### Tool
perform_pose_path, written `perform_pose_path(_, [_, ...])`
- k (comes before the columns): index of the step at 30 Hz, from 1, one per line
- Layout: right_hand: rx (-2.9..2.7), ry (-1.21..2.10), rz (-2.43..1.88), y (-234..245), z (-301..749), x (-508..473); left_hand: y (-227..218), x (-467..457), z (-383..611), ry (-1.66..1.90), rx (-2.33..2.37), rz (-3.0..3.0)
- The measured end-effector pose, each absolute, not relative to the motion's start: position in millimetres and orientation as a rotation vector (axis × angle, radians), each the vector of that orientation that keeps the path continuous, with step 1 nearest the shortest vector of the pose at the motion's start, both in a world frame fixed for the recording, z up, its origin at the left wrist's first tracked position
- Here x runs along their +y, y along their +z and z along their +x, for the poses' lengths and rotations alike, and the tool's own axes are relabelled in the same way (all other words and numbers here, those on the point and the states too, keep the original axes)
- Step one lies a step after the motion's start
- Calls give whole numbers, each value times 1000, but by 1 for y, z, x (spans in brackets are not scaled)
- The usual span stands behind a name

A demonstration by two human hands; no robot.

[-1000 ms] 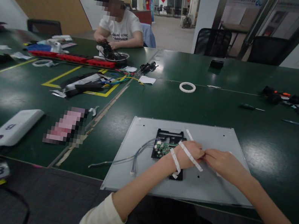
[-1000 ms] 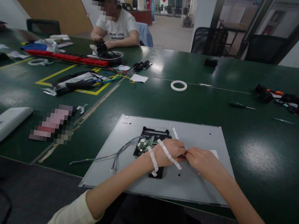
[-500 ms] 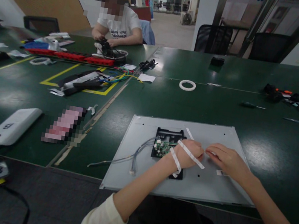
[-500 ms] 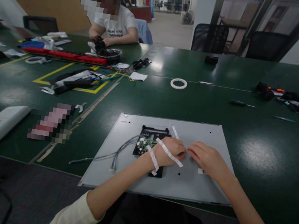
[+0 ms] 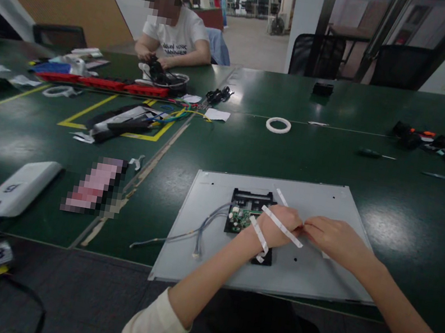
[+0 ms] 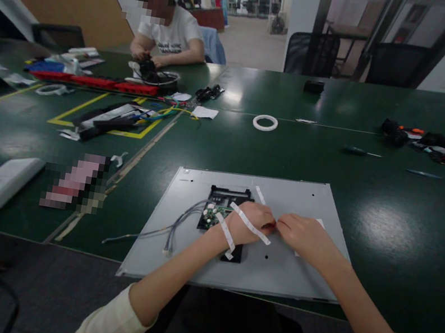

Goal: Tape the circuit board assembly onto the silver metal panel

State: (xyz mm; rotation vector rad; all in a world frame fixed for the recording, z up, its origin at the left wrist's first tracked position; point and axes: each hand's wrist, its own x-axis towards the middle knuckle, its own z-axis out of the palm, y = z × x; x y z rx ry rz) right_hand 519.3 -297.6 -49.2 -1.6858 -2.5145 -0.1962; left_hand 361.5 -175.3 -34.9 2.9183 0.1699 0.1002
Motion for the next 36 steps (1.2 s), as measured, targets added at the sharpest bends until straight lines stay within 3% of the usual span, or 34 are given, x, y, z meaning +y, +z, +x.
perform_pose_path(10, [-2280, -168, -1731, -61, 520, -298, -42, -179, 360, 216, 205, 2989])
perform_pose_path(16, [-2007, 88, -1740, -59, 513, -292, -41, -180, 362, 219, 352, 2982])
perform_pose_path(24, [-1442, 392, -1610, -45, 529, -270, -6, -147, 367, 306, 468, 2892])
perform_pose_path(36, [-1461, 633, -1415, -34, 519, -229, -3, -116, 368, 444, 470, 2765])
